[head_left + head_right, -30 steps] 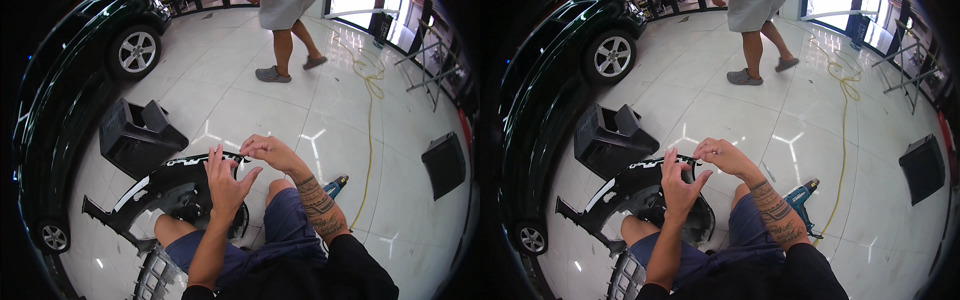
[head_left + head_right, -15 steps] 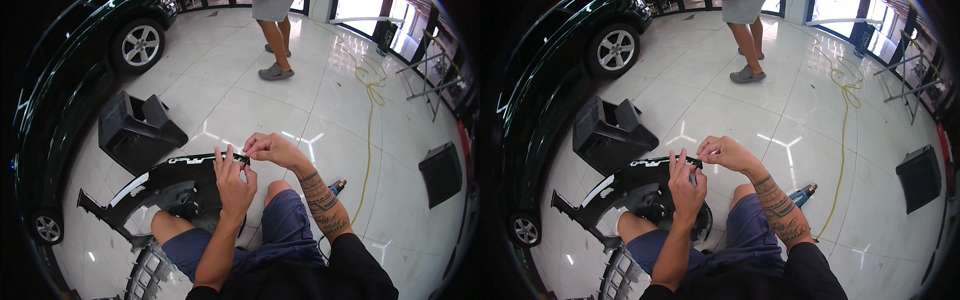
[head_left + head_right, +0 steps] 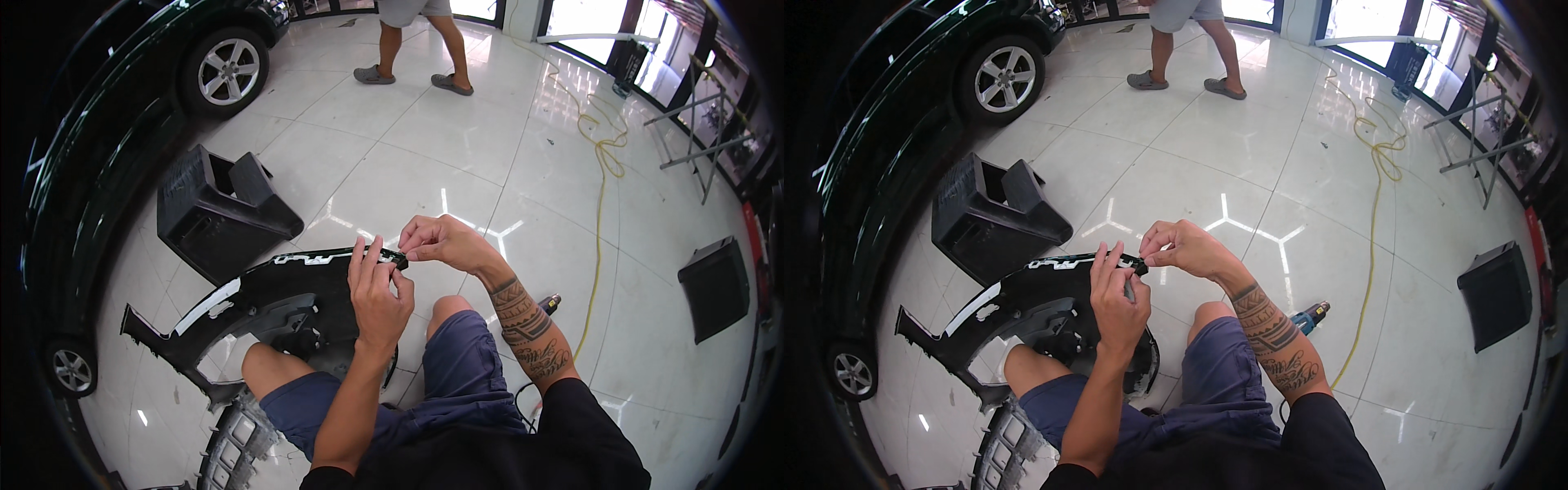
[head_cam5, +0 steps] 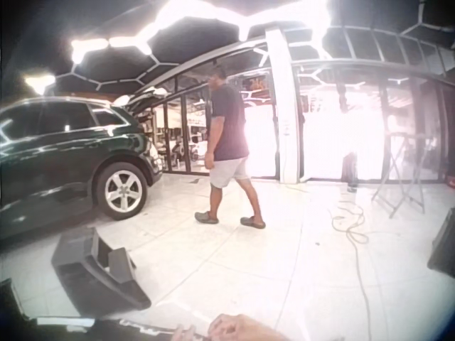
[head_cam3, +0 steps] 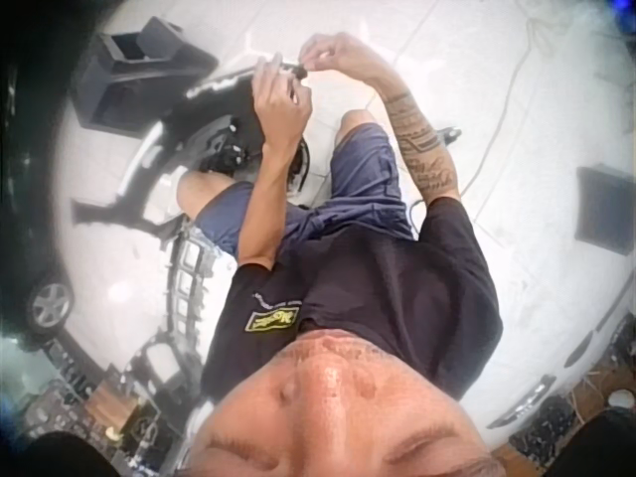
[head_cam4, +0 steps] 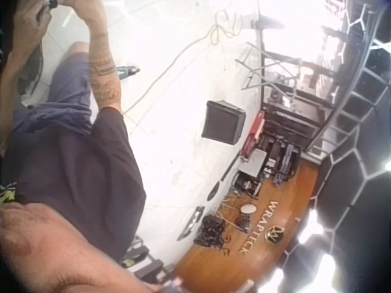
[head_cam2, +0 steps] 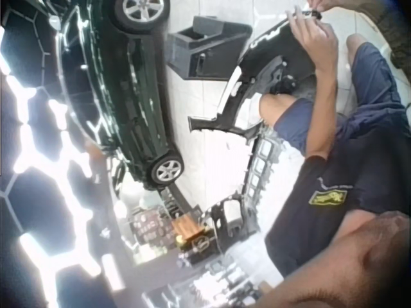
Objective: The person uses a heat gun to soften a car bumper and then uses a scraper to remove material from its surface. The person sits on the floor while performing the task.
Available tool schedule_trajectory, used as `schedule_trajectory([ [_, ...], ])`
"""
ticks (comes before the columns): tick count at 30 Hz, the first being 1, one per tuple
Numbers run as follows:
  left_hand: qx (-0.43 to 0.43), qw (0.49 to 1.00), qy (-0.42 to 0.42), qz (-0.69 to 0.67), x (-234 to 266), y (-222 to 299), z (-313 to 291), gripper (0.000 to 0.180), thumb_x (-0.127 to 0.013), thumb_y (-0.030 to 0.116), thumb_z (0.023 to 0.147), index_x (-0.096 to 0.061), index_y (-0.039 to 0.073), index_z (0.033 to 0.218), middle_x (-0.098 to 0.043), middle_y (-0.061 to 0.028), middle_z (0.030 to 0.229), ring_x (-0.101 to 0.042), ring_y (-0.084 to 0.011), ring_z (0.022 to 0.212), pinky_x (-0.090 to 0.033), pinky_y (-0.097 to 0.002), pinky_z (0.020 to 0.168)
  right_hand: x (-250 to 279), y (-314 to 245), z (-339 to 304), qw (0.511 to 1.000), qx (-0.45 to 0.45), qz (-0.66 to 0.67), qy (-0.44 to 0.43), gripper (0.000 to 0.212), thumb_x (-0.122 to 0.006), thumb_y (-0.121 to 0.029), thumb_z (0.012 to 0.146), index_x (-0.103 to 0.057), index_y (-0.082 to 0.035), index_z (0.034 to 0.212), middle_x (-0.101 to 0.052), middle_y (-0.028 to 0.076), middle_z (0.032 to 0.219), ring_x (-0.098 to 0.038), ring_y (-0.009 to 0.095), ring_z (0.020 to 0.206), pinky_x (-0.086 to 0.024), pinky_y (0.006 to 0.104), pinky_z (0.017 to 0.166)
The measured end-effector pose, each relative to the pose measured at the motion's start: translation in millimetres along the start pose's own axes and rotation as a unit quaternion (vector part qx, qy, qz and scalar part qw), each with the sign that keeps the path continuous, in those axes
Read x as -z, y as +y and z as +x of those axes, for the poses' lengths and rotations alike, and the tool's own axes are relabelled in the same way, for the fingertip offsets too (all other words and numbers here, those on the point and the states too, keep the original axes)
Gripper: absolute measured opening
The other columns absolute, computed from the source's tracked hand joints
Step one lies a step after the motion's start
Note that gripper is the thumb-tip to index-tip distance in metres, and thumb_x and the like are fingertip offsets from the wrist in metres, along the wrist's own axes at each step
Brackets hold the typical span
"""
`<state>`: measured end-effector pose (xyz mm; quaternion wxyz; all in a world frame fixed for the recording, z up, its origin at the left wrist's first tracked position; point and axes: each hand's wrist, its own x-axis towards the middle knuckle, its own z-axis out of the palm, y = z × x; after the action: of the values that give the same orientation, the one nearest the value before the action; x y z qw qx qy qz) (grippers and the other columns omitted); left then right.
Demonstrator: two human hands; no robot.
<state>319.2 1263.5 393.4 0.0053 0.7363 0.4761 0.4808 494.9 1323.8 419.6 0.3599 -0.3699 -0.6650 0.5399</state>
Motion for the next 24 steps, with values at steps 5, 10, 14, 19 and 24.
schedule_trajectory([
  [5, -0.006, 1.000, -0.001, 0.005, -1, -3, -2, 0.008, -0.062, -0.001, 0.077, -0.062, -0.006, 0.083, -0.061, -0.0220, 0.128, -0.050, -0.0450, 0.127, -0.041, -0.0504, 0.104, -1, -1, -2, 1.000, -0.001, -0.008, 0.005, 0.011, -0.072, 0.000, 0.083, -0.075, 0.002, 0.093, -0.065, 0.004, 0.102, -0.061, 0.013, 0.089, -0.050, 0.0267, 0.083],
  [10, -0.011, 1.000, 0.005, 0.008, -2, -4, -2, 0.008, -0.062, -0.001, 0.077, -0.063, -0.006, 0.083, -0.061, -0.0205, 0.127, -0.051, -0.0432, 0.127, -0.041, -0.0500, 0.104, -12, 9, -10, 0.998, 0.010, 0.039, 0.051, 0.007, -0.071, -0.001, 0.083, -0.073, 0.001, 0.089, -0.066, 0.004, 0.102, -0.061, 0.013, 0.088, -0.049, 0.0280, 0.080],
  [14, -0.019, 1.000, 0.008, 0.012, -1, -4, -2, 0.008, -0.060, -0.004, 0.077, -0.061, -0.007, 0.084, -0.061, -0.0233, 0.128, -0.052, -0.0462, 0.126, -0.044, -0.0492, 0.101, -28, 14, -16, 0.992, 0.022, 0.065, 0.107, 0.007, -0.070, -0.003, 0.083, -0.071, 0.001, 0.089, -0.065, 0.004, 0.102, -0.061, 0.013, 0.089, -0.049, 0.0289, 0.079],
  [19, -0.026, 1.000, 0.002, 0.017, 0, -4, -3, 0.011, -0.061, -0.003, 0.078, -0.063, -0.007, 0.087, -0.061, -0.0221, 0.128, -0.051, -0.0452, 0.126, -0.044, -0.0489, 0.102, -53, 17, -21, 0.975, 0.074, 0.021, 0.208, 0.006, -0.064, 0.002, 0.084, -0.068, 0.004, 0.088, -0.062, 0.006, 0.104, -0.060, 0.012, 0.092, -0.049, 0.0263, 0.083],
  [24, -0.028, 1.000, -0.003, 0.010, 3, -3, -3, 0.015, -0.061, -0.001, 0.077, -0.064, -0.008, 0.090, -0.060, -0.0216, 0.128, -0.051, -0.0449, 0.127, -0.043, -0.0492, 0.103, -72, 30, -19, 0.948, 0.118, 0.012, 0.294, 0.006, -0.061, 0.000, 0.082, -0.065, 0.003, 0.086, -0.061, 0.008, 0.104, -0.059, 0.015, 0.094, -0.048, 0.0280, 0.084],
])
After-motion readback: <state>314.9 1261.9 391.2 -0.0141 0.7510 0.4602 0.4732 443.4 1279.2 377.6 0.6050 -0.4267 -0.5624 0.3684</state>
